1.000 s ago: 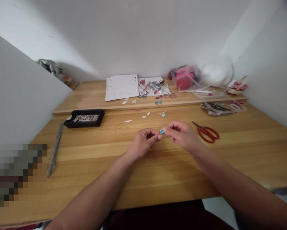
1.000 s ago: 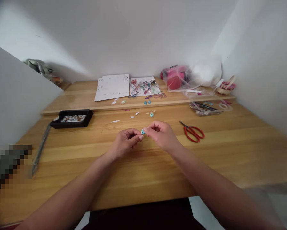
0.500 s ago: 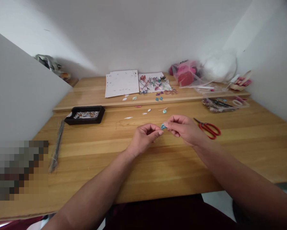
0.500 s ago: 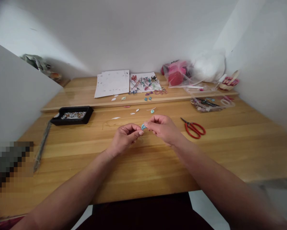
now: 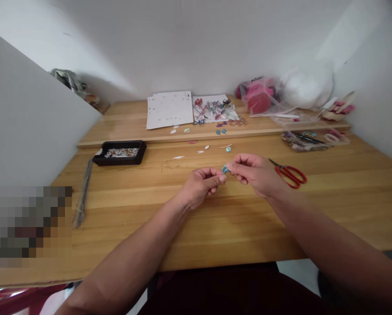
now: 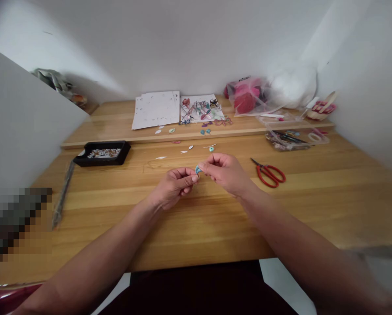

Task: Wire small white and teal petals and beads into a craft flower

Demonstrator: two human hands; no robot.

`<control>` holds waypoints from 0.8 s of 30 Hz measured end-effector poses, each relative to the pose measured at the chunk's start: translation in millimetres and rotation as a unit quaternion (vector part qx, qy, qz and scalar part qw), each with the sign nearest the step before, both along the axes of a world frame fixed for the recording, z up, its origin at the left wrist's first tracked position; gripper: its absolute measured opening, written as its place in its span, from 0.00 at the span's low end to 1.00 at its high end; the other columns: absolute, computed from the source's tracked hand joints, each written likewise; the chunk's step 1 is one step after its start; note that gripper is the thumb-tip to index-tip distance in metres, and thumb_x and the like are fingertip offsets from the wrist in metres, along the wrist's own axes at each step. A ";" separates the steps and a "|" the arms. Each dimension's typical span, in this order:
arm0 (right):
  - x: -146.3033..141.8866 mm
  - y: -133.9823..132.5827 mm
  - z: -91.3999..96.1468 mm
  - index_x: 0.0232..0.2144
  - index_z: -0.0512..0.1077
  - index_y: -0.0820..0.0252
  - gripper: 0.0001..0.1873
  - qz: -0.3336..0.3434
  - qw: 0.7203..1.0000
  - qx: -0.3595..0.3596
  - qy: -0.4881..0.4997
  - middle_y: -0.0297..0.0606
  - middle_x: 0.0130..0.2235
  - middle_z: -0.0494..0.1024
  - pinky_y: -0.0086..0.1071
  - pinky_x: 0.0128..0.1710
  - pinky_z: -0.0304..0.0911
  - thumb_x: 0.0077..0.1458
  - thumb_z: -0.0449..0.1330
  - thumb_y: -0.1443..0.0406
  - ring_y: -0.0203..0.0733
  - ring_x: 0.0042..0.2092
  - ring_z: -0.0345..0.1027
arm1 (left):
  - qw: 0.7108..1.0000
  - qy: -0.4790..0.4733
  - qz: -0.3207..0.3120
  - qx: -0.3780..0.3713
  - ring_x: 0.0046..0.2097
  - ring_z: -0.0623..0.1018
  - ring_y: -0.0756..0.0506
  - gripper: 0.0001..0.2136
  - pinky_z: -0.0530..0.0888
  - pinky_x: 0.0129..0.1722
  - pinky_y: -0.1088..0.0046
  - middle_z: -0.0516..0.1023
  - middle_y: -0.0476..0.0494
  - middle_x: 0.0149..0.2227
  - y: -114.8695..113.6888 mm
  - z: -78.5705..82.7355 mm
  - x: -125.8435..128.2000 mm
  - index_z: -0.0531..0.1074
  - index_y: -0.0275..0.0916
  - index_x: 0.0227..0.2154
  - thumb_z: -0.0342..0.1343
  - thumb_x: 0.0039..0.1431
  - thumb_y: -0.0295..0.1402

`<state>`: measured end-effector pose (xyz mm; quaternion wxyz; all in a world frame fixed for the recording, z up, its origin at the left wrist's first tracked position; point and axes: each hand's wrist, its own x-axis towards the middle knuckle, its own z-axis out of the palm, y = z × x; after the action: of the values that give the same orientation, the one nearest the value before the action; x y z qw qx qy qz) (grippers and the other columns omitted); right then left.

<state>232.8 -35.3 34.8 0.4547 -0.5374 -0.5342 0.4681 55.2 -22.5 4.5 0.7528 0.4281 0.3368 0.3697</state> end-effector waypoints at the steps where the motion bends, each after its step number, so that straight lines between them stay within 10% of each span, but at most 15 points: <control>1: -0.3 0.3 -0.4 0.22 0.69 0.58 0.17 -0.001 1.000 0.005 -0.003 0.27 0.19 0.65 0.31 0.22 0.48 0.46 0.69 0.55 0.30 0.22 0.54 | 1.000 -0.001 0.002 -0.002 0.19 0.62 0.58 0.18 0.54 0.19 0.79 0.72 0.52 0.24 -0.3 -0.1 0.2 0.74 0.33 0.27 0.74 0.41 0.40; 13: -17.4 -13.3 1.8 0.22 0.67 0.57 0.15 -0.094 0.974 0.119 -0.171 0.31 0.22 0.67 0.32 0.25 0.50 0.55 0.64 0.58 0.34 0.25 0.55 | 0.991 -0.003 0.115 -0.069 0.19 0.59 0.58 0.11 0.51 0.19 0.78 0.72 0.50 0.23 -8.6 -0.1 10.7 0.73 0.33 0.24 0.69 0.44 0.33; 24: -16.5 -3.3 -1.6 0.21 0.68 0.57 0.14 -0.086 0.995 0.049 -0.020 0.28 0.20 0.65 0.32 0.24 0.48 0.49 0.67 0.57 0.31 0.22 0.51 | 0.990 -0.051 0.127 -0.018 0.19 0.59 0.58 0.16 0.52 0.20 0.77 0.73 0.50 0.25 -12.2 -5.4 14.6 0.73 0.34 0.25 0.72 0.42 0.39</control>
<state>216.3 -38.6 33.3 0.5082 -0.5676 -0.5174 0.3897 69.8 -34.7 -0.9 0.7235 0.3485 0.3562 0.4776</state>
